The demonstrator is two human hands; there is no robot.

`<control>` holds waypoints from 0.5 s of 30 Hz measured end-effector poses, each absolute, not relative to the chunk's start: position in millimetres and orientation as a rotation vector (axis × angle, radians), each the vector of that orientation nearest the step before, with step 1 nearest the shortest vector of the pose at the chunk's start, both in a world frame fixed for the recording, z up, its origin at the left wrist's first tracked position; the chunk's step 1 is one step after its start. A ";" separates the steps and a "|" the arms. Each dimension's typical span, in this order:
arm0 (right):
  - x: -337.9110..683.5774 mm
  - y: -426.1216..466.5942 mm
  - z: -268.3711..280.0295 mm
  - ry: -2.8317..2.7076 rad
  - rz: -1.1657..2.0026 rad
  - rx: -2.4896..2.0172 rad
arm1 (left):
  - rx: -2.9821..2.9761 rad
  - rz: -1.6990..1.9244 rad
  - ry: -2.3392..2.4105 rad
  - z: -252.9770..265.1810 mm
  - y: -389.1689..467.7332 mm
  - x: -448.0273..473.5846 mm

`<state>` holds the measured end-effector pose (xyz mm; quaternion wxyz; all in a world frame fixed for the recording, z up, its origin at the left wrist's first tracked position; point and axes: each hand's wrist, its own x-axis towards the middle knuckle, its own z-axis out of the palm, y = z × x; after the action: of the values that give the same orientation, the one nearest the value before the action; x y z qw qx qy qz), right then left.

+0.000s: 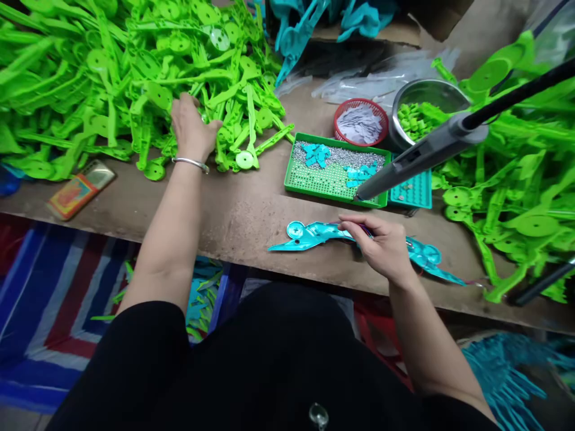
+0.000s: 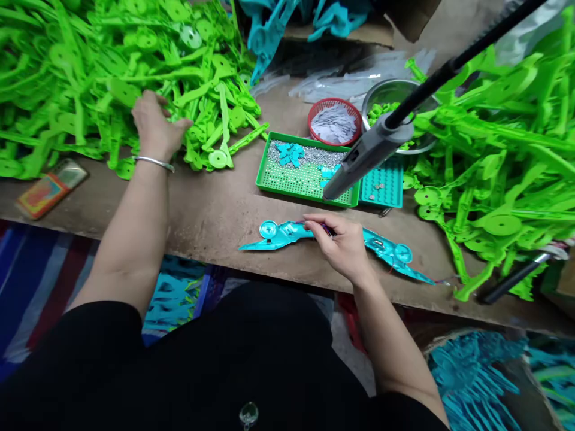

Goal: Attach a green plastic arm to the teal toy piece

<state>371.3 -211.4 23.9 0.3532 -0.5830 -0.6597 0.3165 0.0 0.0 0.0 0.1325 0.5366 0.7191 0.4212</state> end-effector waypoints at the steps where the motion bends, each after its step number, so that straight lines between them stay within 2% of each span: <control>1: 372.6 -212.3 24.1 -1.709 0.813 -1.514 | 1.590 1.303 2.012 0.7 1.9 2.5; 5: 378.2 -216.2 23.8 -1.696 0.794 -1.551 | 1.764 1.444 1.764 1.4 10.7 22.4; 9: 378.8 -218.2 21.4 -1.720 0.780 -1.557 | 1.916 1.303 1.659 -6.9 6.4 49.0; 12: 379.6 -218.8 18.0 -1.753 0.789 -1.554 | 1.938 1.247 1.474 -16.4 -17.4 61.3; 15: 382.4 -218.4 14.4 -1.757 0.782 -1.573 | 1.930 1.360 1.451 -23.9 -59.2 64.5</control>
<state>382.4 -218.4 14.4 0.3224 -0.5994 -0.6693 0.2981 64.5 -59.2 -23.9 0.1841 0.6844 0.5147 0.4824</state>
